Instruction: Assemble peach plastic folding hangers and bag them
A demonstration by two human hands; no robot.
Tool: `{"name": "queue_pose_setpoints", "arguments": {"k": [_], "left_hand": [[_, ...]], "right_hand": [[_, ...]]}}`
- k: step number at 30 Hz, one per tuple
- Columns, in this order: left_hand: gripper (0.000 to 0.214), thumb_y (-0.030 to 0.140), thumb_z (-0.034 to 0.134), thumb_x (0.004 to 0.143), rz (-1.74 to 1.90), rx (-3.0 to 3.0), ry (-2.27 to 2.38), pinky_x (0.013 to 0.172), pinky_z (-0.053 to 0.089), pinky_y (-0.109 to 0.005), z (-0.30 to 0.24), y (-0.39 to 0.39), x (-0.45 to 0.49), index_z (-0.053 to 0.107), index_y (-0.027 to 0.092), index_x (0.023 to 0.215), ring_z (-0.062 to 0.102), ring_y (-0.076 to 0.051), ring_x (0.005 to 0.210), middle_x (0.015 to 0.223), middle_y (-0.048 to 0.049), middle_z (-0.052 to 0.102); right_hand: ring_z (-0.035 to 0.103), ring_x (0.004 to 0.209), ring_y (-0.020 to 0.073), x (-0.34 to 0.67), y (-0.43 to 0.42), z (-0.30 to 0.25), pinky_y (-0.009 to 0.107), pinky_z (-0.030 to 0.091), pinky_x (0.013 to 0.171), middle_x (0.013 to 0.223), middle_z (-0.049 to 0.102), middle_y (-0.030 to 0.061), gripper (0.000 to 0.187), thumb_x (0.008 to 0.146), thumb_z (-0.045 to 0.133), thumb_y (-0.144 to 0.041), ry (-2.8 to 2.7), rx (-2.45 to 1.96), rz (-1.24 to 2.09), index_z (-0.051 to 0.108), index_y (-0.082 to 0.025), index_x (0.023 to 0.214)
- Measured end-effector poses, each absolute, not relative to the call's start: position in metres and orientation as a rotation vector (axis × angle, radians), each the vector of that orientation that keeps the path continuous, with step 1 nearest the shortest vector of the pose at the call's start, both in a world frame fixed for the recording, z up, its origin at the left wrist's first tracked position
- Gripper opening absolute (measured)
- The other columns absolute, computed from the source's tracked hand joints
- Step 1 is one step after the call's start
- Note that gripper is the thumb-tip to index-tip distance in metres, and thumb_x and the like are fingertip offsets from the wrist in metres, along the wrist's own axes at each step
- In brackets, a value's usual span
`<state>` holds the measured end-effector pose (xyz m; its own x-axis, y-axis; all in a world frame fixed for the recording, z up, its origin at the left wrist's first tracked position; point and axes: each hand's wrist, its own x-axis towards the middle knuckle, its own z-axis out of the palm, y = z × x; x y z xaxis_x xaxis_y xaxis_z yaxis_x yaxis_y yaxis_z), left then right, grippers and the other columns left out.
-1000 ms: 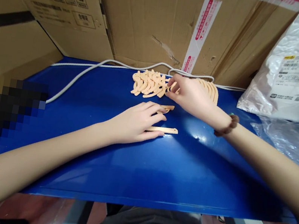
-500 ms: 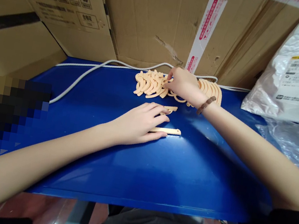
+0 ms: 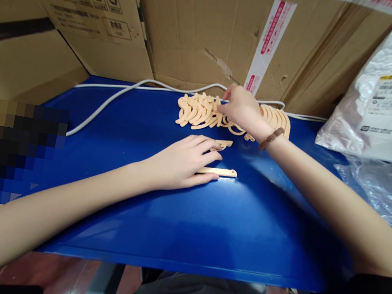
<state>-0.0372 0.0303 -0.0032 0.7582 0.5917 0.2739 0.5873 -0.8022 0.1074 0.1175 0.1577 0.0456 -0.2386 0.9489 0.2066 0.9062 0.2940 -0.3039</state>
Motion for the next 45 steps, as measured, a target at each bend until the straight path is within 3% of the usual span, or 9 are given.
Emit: {"name": "queue_pose_setpoints", "arguments": {"k": [7,17,19,23,26,31,35,40,45], "left_hand": [[0.034,0.041,0.049,0.101,0.475,2.899,0.983,0.106,0.042,-0.046,-0.002,0.03,-0.036,0.063,0.015,0.118,0.052,-0.032,0.129,0.14,-0.0164,0.057],[0.037,0.043,0.048,0.101,0.504,2.907,0.969,0.108,0.041,-0.046,-0.003,0.03,-0.037,0.063,0.015,0.119,0.052,-0.031,0.128,0.142,-0.0155,0.057],[0.036,0.043,0.049,0.101,0.508,2.907,0.966,0.108,0.041,-0.046,-0.003,0.03,-0.037,0.064,0.015,0.118,0.052,-0.031,0.128,0.141,-0.0153,0.057],[0.035,0.042,0.05,0.1,0.485,2.92,0.972,0.109,0.041,-0.047,-0.004,0.031,-0.038,0.063,0.016,0.118,0.051,-0.032,0.129,0.14,-0.0148,0.058],[0.036,0.043,0.051,0.1,0.494,2.898,0.975,0.11,0.04,-0.048,-0.004,0.03,-0.038,0.062,0.016,0.12,0.05,-0.032,0.131,0.141,-0.0151,0.057],[0.068,0.048,0.061,0.093,0.606,2.824,1.067,0.11,0.043,-0.048,-0.002,0.028,-0.036,0.039,0.014,0.147,0.05,-0.033,0.133,0.145,-0.0193,0.05],[0.079,0.057,0.065,0.087,0.66,2.748,1.136,0.112,0.043,-0.05,-0.004,0.027,-0.034,0.035,0.015,0.147,0.048,-0.034,0.135,0.147,-0.0192,0.047],[0.055,0.044,0.065,0.088,0.685,2.584,1.066,0.108,0.046,-0.049,-0.008,0.031,-0.036,0.044,0.018,0.132,0.054,-0.03,0.126,0.136,-0.016,0.055],[0.031,0.039,0.062,0.092,0.642,2.614,0.93,0.113,0.039,-0.05,-0.007,0.033,-0.037,0.051,0.02,0.115,0.045,-0.029,0.136,0.142,-0.0149,0.051]], "right_hand": [[0.061,0.079,0.0175,0.156,0.139,0.074,0.032,0.046,0.072,0.093,0.069,0.008,0.024,0.089,0.055,-0.018,-2.203,-1.341,0.298,0.052,-0.016,0.112],[0.058,0.08,0.0198,0.221,0.072,0.032,0.036,0.048,0.075,0.097,0.059,0.0061,0.024,0.099,0.038,-0.026,-2.264,-1.161,0.418,0.041,-0.023,0.123],[0.057,0.083,0.0207,0.228,0.056,0.025,0.037,0.047,0.077,0.098,0.057,0.0064,0.021,0.101,0.035,-0.027,-2.245,-1.168,0.415,0.04,-0.023,0.121],[0.052,0.066,0.0185,0.235,0.034,0.02,0.034,0.042,0.067,0.079,0.054,-0.0001,0.016,0.103,0.032,-0.033,-2.192,-1.307,0.427,0.042,-0.025,0.113],[0.052,0.061,0.0177,0.236,0.027,0.024,0.031,0.039,0.062,0.071,0.055,-0.0014,0.027,0.103,0.034,-0.048,-2.208,-1.376,0.421,0.048,-0.024,0.106],[0.052,0.058,0.0166,0.236,0.023,0.024,0.03,0.033,0.059,0.066,0.057,-0.0003,0.046,0.1,0.031,-0.062,-2.36,-1.368,0.378,0.05,-0.023,0.082],[0.053,0.058,0.0166,0.235,0.023,0.021,0.03,0.029,0.058,0.065,0.059,0.0005,0.05,0.101,0.029,-0.06,-2.51,-1.351,0.317,0.05,-0.023,0.075],[0.054,0.061,0.016,0.234,0.026,0.02,0.03,0.032,0.06,0.068,0.061,0.0011,0.045,0.104,0.031,-0.051,-2.552,-1.29,0.333,0.052,-0.022,0.077],[0.056,0.074,0.0171,0.235,0.031,0.016,0.03,0.04,0.071,0.083,0.06,0.0042,0.041,0.106,0.03,-0.045,-2.573,-1.15,0.342,0.053,-0.021,0.082]]}}
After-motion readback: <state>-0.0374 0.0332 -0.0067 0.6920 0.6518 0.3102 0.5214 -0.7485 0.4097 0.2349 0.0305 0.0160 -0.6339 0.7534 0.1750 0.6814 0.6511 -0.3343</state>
